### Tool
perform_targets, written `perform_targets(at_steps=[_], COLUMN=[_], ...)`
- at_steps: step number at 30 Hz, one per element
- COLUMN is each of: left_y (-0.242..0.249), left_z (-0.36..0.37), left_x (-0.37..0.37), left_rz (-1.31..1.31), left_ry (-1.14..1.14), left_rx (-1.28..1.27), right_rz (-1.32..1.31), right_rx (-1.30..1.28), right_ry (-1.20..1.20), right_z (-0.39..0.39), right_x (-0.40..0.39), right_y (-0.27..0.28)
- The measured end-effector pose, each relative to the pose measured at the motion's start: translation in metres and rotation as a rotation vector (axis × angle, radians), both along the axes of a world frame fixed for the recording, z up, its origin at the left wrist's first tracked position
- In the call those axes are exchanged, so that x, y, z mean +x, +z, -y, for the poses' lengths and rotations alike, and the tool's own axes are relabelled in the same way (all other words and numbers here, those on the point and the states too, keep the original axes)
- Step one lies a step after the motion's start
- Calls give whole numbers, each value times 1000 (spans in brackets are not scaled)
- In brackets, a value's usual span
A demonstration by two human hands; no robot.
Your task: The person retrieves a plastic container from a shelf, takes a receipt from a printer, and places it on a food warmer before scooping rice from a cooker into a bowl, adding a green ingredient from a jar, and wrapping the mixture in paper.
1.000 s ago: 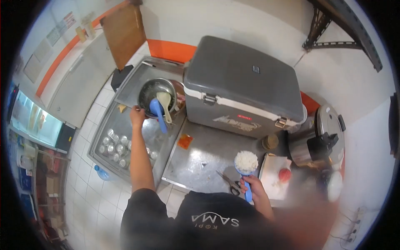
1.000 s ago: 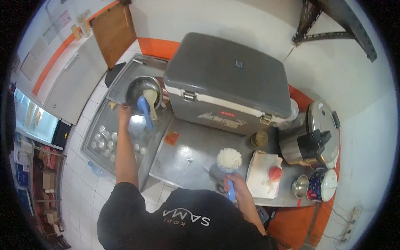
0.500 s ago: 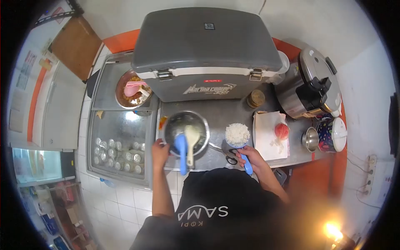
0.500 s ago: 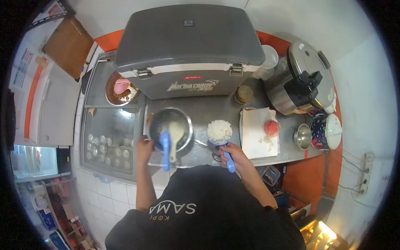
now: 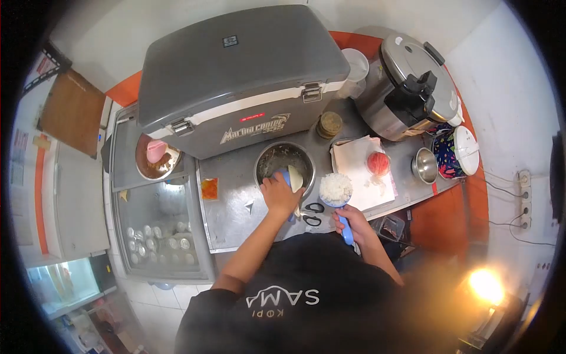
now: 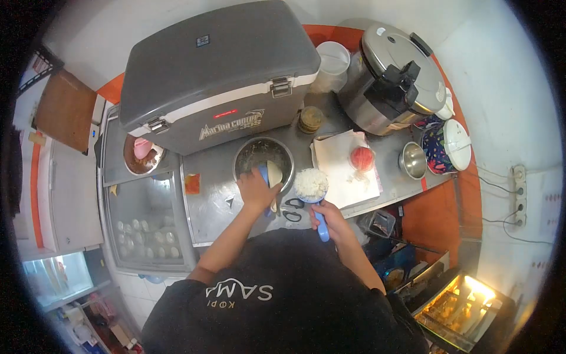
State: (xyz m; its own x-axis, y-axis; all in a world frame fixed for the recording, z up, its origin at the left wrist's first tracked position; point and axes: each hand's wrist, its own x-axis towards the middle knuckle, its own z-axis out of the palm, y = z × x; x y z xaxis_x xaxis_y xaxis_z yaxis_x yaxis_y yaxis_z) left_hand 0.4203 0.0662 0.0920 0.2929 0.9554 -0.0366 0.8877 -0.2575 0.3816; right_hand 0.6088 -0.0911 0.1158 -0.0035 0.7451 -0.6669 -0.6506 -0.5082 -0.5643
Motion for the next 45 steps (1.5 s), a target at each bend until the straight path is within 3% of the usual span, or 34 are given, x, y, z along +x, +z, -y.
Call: perform_targets(at_steps=[5, 11, 14, 17, 20, 21, 24, 25, 28, 29, 32, 35, 42, 45], left_y=[-16, -14, -7, -4, -15, -22, -47, -56, -75, -76, -78, -57, -17, 1], left_z=[-4, -7, 0, 11, 15, 16, 17, 16, 15, 14, 11, 8, 2, -3], left_x=[5, -16, -51, -95, -128, -135, -143, -143, -138, -137, -132, -126, -117, -101], left_rz=[-128, 182, 387, 464, 322, 273, 172, 162, 146, 143, 112, 56, 29, 109], left_ry=[-38, 37, 105, 234, 358, 366, 375, 380, 374, 369, 362, 330, 287, 206], left_rx=[-150, -207, -116, -14, -16, 6, 54, 57, 78, 88, 36, -31, 271, 387], right_rz=[-19, 50, 106, 457, 1375, 1330, 1273, 1222, 1398, 1419, 1505, 1720, 1866, 1893], right_rx=[40, -15, 23, 127, 629, 555, 580, 562, 455, 294, 203, 232, 235, -92], right_ry=[-24, -11, -20, 52, 115, 256, 262, 234, -144, -150, -191, -134, -319, -26], right_z=[-3, -30, -52, -79, -100, -101, -106, -106, -101, -98, -92, -95, -221, -259], right_x=[1, -1, -5, -16, -29, -32, -45, -48, -46, -40, -16, 0, 67, 79], right_y=[-9, -8, -4, -12, -44, -47, -39, -32, -42, -34, -60, -83, -70, -82])
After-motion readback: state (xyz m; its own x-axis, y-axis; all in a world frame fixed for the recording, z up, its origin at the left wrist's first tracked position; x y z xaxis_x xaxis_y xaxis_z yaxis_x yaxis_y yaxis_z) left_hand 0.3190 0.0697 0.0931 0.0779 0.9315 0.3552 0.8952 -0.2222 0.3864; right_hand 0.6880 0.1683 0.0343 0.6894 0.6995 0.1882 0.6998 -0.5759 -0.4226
